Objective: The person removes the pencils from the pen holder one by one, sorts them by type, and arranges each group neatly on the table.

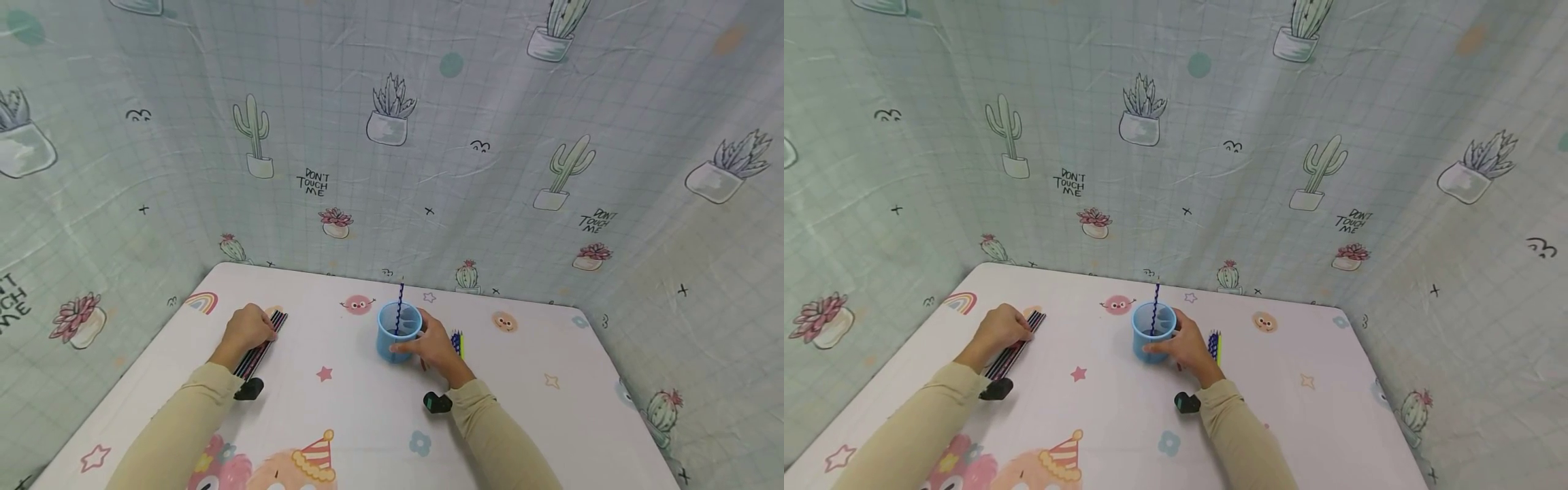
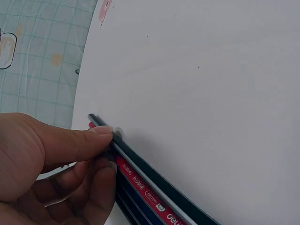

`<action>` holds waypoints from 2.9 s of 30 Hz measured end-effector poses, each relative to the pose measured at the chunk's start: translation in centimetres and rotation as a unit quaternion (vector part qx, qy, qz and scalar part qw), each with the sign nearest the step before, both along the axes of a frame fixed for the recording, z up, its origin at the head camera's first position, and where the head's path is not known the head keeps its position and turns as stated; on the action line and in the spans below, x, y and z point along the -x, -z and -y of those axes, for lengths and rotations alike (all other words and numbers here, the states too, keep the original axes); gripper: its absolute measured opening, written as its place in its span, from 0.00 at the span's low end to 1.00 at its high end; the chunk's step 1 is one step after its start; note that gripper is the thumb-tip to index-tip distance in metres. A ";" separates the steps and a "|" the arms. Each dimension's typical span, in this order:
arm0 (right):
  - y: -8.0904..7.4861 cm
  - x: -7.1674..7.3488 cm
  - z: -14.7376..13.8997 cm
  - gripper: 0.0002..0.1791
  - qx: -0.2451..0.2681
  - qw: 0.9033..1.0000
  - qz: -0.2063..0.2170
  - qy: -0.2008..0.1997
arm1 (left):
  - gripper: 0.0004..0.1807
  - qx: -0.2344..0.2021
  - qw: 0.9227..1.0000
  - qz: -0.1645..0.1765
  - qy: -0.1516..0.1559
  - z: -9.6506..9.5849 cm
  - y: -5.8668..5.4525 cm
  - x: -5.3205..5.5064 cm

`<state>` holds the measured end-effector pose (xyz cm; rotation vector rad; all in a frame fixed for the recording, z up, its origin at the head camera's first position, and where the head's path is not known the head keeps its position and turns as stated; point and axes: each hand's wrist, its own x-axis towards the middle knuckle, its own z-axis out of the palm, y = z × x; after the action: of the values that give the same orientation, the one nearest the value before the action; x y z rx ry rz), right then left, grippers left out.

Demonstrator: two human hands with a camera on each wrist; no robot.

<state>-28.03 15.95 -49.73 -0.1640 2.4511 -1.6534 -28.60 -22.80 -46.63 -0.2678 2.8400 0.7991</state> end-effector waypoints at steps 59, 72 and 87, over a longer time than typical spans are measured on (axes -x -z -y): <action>0.7 0.2 0.1 0.48 0.025 0.999 -0.021 -0.016 | 0.54 -0.361 0.922 -0.057 0.130 -18.9 -0.1 -0.8; -0.5 0.3 -0.5 0.47 0.033 0.998 -0.001 -0.045 | 0.54 -0.330 0.927 -0.091 0.150 -19.2 0.7 -0.5; -5.1 2.9 -1.8 0.30 0.194 0.978 0.069 -0.017 | 0.52 -0.325 0.933 -0.080 0.131 -19.7 0.7 -0.3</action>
<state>-30.95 17.73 -44.67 -0.1354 1.9939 -2.0370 -28.27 -3.10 -47.37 0.2742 2.4743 1.6730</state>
